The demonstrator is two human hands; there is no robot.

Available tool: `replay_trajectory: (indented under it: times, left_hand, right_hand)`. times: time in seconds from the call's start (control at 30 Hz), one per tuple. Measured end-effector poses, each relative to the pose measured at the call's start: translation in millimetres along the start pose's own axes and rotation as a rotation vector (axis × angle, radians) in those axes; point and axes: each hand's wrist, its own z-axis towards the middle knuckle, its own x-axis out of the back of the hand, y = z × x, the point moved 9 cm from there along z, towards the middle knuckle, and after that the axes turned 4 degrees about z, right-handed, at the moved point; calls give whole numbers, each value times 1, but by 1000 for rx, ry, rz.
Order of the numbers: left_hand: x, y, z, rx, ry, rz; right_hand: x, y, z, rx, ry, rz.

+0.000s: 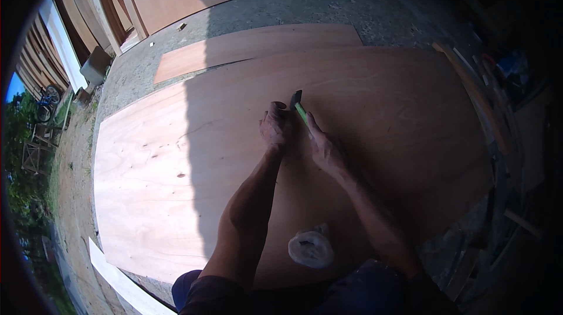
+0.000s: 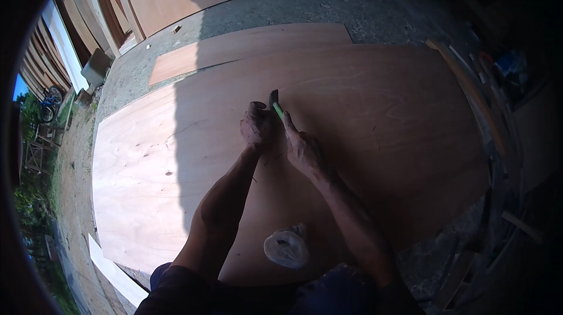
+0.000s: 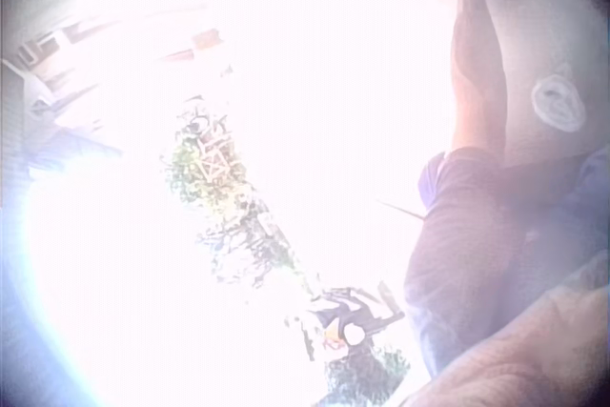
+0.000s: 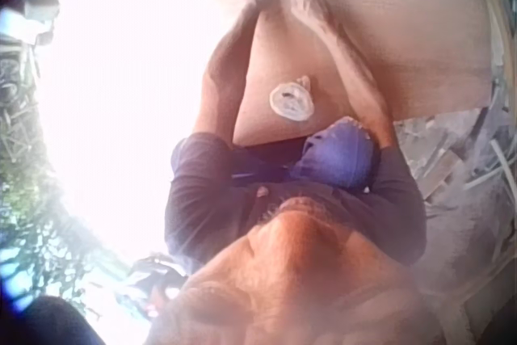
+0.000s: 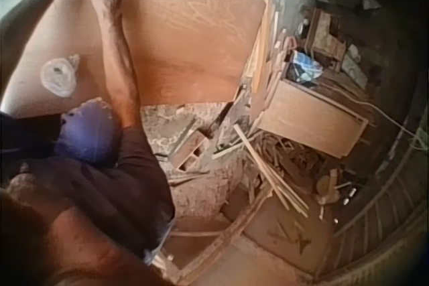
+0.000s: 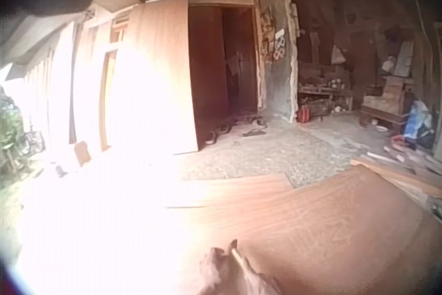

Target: The person hammers nails into a wooden frame to attach a large plywood sheet. They then move the assembled piece and position another sheet on the floor, continuing to hammer nails along the edges to secure the wood pieces together.

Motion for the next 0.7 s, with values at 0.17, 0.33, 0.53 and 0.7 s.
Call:
replay_trajectory:
  times: [0.17, 0.33, 0.53, 0.7]
  left_hand:
    - [2, 3, -3, -28, 37, 43]
    - [3, 5, 1, -4, 33, 62]
    - [5, 8, 1, -72, 10, 9]
    - [8, -1, -1, -49, 102, -57]
  right_hand:
    - [4, -9, -3, 104, 65, -57]
    - [5, -8, 0, 78, 60, -35]
    - [2, -4, 1, 13, -20, -119]
    - [22, -32, -13, 268, 256, 62]
